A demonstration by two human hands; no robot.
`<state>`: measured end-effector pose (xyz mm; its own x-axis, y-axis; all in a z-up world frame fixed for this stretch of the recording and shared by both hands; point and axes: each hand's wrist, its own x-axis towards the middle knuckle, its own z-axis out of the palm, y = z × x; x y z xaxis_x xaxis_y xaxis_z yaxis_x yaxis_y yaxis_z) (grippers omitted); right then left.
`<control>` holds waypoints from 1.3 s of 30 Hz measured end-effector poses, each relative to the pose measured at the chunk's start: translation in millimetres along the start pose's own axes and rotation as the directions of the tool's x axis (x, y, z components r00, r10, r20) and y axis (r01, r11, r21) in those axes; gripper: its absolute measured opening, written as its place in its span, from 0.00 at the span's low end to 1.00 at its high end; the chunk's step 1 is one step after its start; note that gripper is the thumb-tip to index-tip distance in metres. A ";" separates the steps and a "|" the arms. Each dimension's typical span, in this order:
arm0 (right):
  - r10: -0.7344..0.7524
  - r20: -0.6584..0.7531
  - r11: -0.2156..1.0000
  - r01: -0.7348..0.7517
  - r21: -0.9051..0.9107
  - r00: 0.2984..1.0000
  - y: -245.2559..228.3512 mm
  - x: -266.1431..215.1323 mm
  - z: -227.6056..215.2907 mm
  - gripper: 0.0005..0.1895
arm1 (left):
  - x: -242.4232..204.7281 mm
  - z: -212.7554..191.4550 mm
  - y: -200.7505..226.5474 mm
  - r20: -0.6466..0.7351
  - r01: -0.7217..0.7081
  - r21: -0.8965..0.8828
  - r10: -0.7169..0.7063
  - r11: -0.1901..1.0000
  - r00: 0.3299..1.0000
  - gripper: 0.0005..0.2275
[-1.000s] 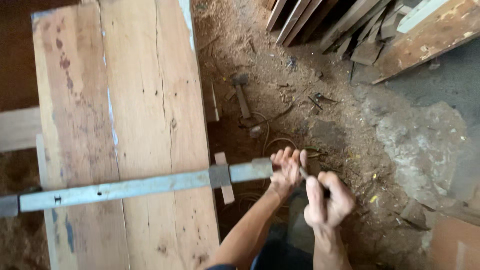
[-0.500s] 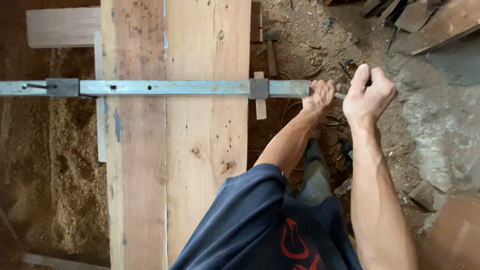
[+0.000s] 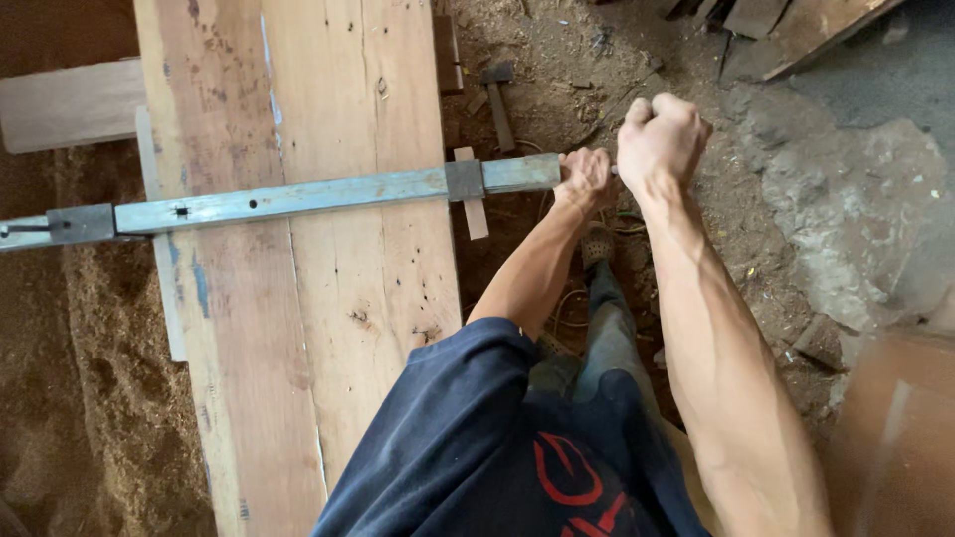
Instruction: The person tightens a metal clamp on a wooden plank using a wrench, then uses a hammer to drive a nail into the plank. The person continues to adjust the clamp and hammer the nail.
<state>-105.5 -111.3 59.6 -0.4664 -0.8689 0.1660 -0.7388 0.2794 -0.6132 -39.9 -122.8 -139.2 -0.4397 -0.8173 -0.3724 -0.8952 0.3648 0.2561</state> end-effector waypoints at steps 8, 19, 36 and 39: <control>-0.054 -0.047 0.996 0.057 0.072 0.997 -9.3 38.1 28.2 0.17 | 35.5 51.9 -12.1 0.076 -0.164 0.137 0.154 0.977 0.985 0.20; -0.062 -0.009 0.992 0.063 0.110 0.998 -13.2 107.3 85.4 0.16 | 2.8 38.0 -8.9 -0.185 0.121 -0.331 -0.190 0.936 0.964 0.15; -0.472 0.024 0.839 0.441 0.320 0.881 -2.3 110.6 59.3 0.19 | -73.9 -24.0 50.7 0.479 -0.268 -0.489 -0.512 -0.830 0.713 0.20; -0.520 -0.017 0.814 0.502 0.290 0.854 17.0 116.6 72.8 0.16 | -43.7 -9.5 48.2 0.433 -0.325 -0.347 -0.457 -0.880 0.777 0.14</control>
<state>-137.1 -237.6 12.3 -0.0222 -0.8802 0.4742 -0.6948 -0.3275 -0.6403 -63.2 -73.7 -102.1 0.0359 -0.6083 -0.7929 0.9560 -0.2103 0.2046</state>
